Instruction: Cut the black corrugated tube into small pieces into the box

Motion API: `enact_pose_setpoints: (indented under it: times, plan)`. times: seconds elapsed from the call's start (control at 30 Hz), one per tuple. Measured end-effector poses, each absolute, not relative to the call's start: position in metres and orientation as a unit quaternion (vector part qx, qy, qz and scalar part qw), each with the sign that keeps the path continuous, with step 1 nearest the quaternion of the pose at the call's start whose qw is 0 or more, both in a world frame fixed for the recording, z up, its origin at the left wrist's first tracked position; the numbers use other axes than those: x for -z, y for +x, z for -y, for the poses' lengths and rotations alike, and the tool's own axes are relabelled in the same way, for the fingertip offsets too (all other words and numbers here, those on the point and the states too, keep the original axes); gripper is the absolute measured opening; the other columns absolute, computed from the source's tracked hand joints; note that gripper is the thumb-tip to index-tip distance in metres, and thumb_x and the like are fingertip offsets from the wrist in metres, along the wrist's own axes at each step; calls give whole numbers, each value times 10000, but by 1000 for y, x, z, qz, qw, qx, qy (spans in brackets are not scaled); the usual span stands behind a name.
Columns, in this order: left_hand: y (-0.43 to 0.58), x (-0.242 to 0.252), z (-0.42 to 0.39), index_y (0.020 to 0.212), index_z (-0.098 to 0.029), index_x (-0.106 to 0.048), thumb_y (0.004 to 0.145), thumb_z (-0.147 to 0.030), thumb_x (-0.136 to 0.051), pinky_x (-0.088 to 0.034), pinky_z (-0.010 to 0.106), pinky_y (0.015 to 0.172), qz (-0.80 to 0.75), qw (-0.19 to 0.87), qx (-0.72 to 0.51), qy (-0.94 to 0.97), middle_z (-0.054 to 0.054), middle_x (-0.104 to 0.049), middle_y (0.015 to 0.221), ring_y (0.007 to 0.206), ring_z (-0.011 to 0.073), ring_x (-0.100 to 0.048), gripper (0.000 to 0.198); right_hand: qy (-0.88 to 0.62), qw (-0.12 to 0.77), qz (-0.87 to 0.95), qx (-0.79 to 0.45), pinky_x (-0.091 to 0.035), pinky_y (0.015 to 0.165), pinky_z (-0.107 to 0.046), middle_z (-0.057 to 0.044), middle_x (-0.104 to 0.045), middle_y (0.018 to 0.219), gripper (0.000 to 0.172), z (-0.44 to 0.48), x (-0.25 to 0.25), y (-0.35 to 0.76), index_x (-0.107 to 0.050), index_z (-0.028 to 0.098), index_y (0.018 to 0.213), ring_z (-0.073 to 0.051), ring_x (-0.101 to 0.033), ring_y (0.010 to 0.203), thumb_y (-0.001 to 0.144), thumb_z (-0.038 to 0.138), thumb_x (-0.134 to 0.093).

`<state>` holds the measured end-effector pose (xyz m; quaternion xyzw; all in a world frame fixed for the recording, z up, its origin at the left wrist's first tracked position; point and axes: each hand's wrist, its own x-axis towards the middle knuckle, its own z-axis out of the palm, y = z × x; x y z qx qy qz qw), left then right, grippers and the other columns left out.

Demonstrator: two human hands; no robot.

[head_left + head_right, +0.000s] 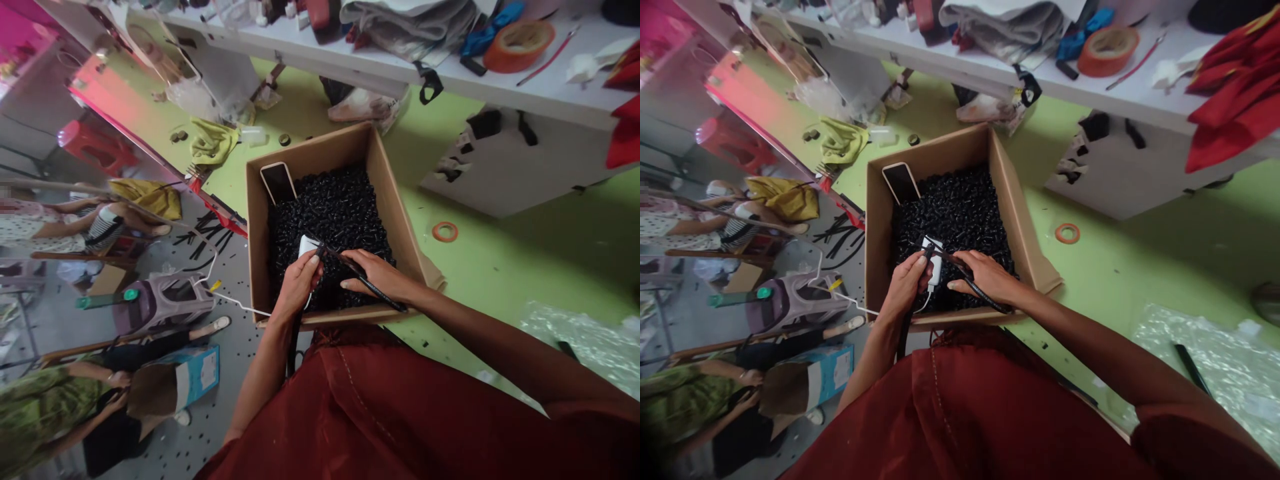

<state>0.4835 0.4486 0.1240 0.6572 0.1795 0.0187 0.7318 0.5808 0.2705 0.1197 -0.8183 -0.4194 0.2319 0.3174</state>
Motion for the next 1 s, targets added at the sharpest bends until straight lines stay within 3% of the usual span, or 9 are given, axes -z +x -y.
enact_pose_setpoints:
  times: [0.17, 0.37, 0.7, 1.0]
  plan:
    - [484, -126, -449, 851, -139, -566, 829, -513, -538, -245, 178, 412, -166, 734, 4, 659, -35, -435, 643, 478, 33, -333, 376, -821, 315, 416, -232, -426, 903, -434, -141, -582, 1156, 562, -271, -118, 580, -501, 172, 1270, -287, -547, 1073, 812, 487, -584]
    - [485, -123, -449, 817, -149, -549, 827, -485, -558, -229, 179, 409, -160, 746, 15, 646, -46, -437, 636, 462, 25, -321, 337, -820, 316, 414, -238, -431, 888, -389, -123, -574, 1130, 514, -270, -120, 579, -499, 174, 1257, -253, -548, 1041, 833, 455, -570]
    - [488, -122, -449, 929, -130, -590, 850, -451, -534, -238, 183, 412, -158, 724, 26, 671, -41, -440, 643, 464, 29, -320, 335, -844, 262, 419, -210, -421, 761, -316, -77, -613, 946, 287, -268, -118, 582, -571, 176, 1086, -204, -562, 835, 846, 318, -501]
    - [493, -116, -449, 925, -130, -610, 817, -483, -560, -242, 186, 430, -181, 711, 27, 679, -43, -448, 638, 476, 30, -333, 371, -872, 246, 384, -179, -370, 617, -264, -37, -648, 761, 195, -267, -111, 580, -583, 200, 985, -192, -605, 695, 850, 297, -480]
